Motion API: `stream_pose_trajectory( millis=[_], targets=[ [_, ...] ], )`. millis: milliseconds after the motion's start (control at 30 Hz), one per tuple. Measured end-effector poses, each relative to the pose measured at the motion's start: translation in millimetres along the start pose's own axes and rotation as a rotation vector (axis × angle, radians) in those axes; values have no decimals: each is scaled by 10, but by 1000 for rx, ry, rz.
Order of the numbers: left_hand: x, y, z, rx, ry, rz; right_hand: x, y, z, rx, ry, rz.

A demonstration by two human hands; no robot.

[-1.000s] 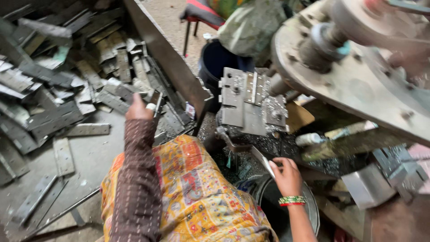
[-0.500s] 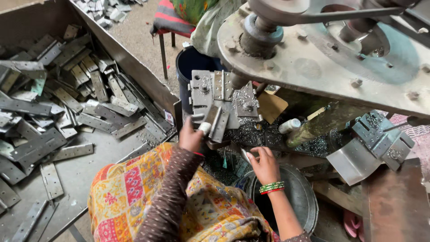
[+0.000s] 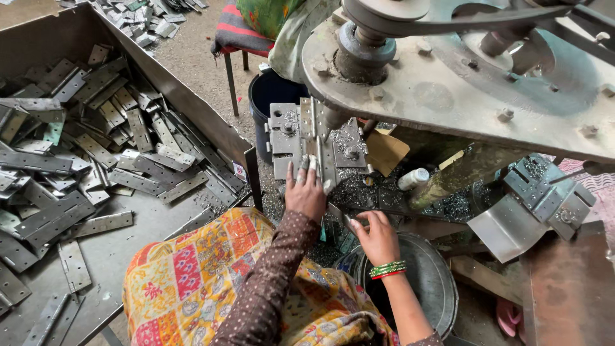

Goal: The person repeatedly picks up small metal pieces from a bin, places them on a grinding machine, and operates the lever to grind the edges. The person then removes the processed pieces and places them back into the bin.

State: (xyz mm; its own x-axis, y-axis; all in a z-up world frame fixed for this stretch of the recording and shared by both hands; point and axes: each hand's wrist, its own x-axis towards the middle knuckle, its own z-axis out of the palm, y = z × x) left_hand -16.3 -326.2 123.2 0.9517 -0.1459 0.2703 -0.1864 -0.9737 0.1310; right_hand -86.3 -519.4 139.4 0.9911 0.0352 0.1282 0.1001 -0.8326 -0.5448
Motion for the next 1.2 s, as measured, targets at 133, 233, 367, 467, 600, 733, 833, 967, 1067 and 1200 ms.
stream_pose_trajectory(
  millis=[133, 233, 367, 467, 600, 733, 833, 967, 1067, 1200],
  targets=[
    [81, -30, 37, 30, -18, 3, -11, 141, 64, -17, -2, -29],
    [33, -38, -5, 10, 7, -7, -100, 374, 272, -119, -89, -87],
    [29, -30, -81, -48, 100, -21, -277, 697, 732, -408, -496, 166],
    [-31, -36, -88, -71, 50, -39, -393, 847, 905, -341, -290, -33],
    [-22, -18, 8, -79, 81, -19, -242, 807, 704, -195, -439, 24],
    [146, -69, 210, 92, 16, 25, 153, 614, 409, -351, -521, -1],
    [337, -90, 362, 118, -36, 9, 134, 614, 416, -352, -521, 21],
    [455, -115, 373, 80, -74, -2, -219, 724, 747, -216, -617, 175],
    [409, -118, 310, 77, -45, -11, -320, 879, 917, -305, -294, 2],
    [202, -94, 232, 70, -57, 15, -294, 944, 862, -180, -502, 135]
  ],
)
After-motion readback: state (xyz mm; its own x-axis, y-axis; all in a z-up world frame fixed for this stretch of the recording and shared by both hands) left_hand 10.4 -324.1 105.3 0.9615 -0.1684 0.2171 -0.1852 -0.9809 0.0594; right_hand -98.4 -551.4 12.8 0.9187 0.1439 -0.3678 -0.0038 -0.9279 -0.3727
